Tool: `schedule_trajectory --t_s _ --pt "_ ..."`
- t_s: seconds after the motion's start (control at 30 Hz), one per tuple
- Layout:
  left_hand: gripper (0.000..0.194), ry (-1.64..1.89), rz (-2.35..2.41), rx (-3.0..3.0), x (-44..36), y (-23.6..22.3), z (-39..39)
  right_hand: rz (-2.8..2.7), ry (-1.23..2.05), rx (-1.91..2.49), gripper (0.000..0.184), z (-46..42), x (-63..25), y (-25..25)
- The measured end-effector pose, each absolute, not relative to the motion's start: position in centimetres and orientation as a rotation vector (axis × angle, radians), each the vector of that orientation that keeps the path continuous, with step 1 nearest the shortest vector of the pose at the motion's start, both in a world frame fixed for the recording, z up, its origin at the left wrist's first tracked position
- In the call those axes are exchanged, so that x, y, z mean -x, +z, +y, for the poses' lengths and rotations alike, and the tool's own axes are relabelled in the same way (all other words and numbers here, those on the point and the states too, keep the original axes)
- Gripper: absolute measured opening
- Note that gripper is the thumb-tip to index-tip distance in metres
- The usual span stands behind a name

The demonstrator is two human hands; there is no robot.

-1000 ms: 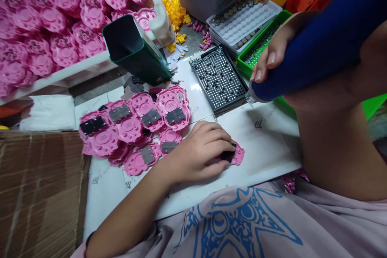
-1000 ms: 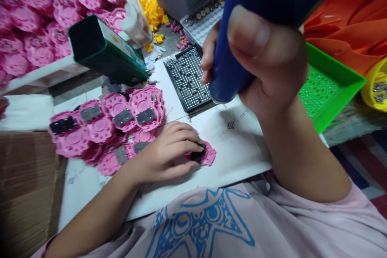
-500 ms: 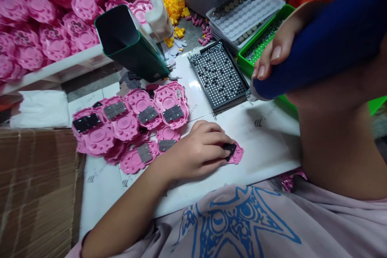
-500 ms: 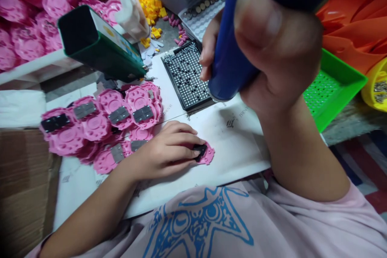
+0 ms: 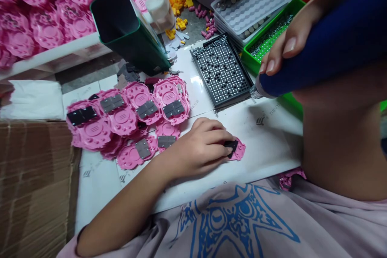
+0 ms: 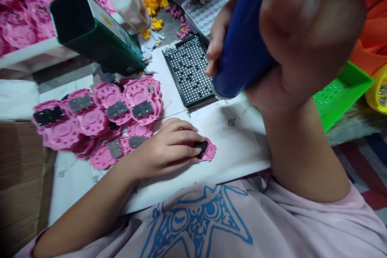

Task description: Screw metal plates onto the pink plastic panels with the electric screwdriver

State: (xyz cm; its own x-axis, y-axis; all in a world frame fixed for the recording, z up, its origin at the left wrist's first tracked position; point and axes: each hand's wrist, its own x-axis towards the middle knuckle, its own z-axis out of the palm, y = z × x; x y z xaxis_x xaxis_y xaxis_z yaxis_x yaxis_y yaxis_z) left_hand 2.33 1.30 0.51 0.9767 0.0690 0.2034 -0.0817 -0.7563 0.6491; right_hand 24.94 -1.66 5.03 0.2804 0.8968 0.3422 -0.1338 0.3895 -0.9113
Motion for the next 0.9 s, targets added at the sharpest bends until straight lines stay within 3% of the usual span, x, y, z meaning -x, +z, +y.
schedule_trajectory --t_s 0.3,0.9 --pt "0.007 0.294 0.003 -2.419 -2.4 0.4 1.2 -1.072 0.858 0.937 0.034 -1.6 -25.2 5.3" --pt "0.009 0.348 -0.002 -2.466 -2.4 0.0 1.0 -0.942 0.792 1.021 0.039 -1.5 -24.4 5.5"
